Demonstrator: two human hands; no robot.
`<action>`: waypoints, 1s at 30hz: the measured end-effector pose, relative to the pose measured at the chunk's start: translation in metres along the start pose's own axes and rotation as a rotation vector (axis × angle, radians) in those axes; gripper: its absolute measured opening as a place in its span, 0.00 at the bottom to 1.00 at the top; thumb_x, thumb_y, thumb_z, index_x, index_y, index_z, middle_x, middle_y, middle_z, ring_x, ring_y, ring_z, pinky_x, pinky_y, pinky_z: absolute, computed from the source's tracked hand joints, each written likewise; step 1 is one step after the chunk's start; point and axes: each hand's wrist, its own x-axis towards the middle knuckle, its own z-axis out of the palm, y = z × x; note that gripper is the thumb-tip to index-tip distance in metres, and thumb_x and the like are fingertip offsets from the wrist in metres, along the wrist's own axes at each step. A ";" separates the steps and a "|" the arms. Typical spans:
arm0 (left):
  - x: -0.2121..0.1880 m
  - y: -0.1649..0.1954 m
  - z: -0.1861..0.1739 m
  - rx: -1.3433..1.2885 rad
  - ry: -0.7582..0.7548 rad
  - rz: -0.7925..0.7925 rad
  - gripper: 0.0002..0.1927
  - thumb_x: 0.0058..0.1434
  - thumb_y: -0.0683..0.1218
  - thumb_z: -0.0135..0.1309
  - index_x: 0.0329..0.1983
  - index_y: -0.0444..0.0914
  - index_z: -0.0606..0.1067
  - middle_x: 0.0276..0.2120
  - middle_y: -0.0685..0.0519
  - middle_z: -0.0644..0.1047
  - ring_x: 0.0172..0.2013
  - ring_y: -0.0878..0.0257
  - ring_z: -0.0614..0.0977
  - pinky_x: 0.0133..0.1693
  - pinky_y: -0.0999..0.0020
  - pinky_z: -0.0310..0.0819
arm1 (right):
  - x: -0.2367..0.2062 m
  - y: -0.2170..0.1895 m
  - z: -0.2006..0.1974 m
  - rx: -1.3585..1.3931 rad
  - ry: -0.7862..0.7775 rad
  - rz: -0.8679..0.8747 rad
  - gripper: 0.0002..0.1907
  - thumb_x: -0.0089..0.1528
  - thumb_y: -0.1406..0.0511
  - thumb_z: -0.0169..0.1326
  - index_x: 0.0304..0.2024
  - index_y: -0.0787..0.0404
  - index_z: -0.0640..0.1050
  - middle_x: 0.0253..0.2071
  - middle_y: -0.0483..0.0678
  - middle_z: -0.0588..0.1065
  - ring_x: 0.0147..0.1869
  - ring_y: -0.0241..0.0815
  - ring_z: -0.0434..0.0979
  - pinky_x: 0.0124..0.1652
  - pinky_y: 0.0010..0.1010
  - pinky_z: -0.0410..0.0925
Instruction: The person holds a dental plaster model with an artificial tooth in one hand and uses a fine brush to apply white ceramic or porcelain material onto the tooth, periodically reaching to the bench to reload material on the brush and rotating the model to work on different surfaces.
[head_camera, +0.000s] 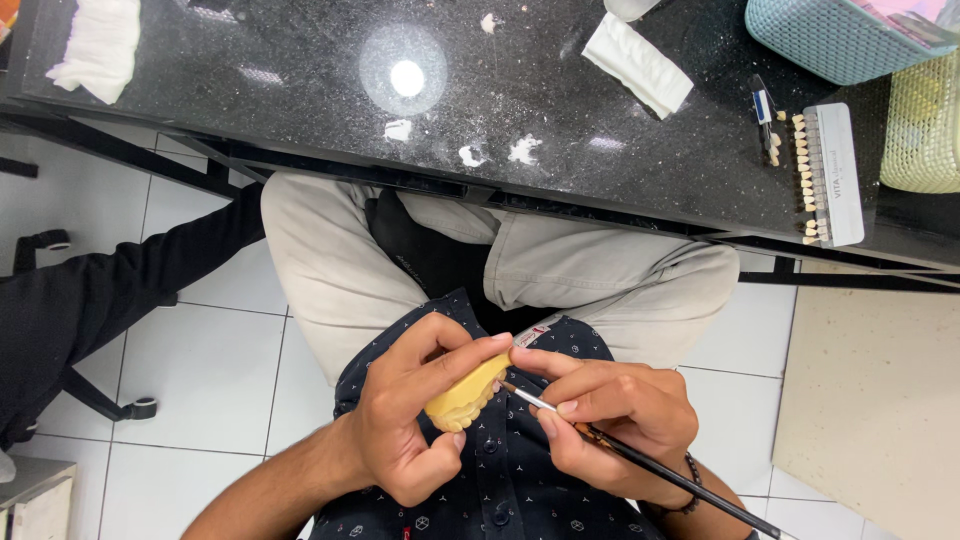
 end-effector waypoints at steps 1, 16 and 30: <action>0.000 0.000 0.000 0.015 0.003 0.007 0.42 0.40 0.43 0.51 0.64 0.28 0.73 0.41 0.44 0.73 0.37 0.59 0.77 0.39 0.71 0.74 | 0.000 0.001 0.001 -0.005 -0.001 -0.005 0.12 0.57 0.75 0.63 0.35 0.62 0.72 0.31 0.52 0.81 0.49 0.55 0.88 0.48 0.38 0.83; 0.003 0.001 0.000 0.006 -0.003 -0.002 0.42 0.39 0.43 0.50 0.64 0.28 0.73 0.41 0.44 0.73 0.36 0.59 0.76 0.39 0.70 0.73 | 0.001 0.001 0.000 -0.081 -0.010 -0.018 0.12 0.56 0.74 0.64 0.34 0.61 0.72 0.31 0.51 0.82 0.51 0.55 0.88 0.38 0.26 0.82; 0.005 0.002 0.000 0.014 -0.009 -0.003 0.42 0.40 0.43 0.51 0.64 0.28 0.73 0.41 0.44 0.73 0.36 0.59 0.76 0.39 0.70 0.73 | 0.002 0.000 -0.001 -0.095 -0.018 -0.041 0.13 0.56 0.75 0.64 0.34 0.61 0.72 0.31 0.51 0.82 0.52 0.56 0.87 0.36 0.24 0.81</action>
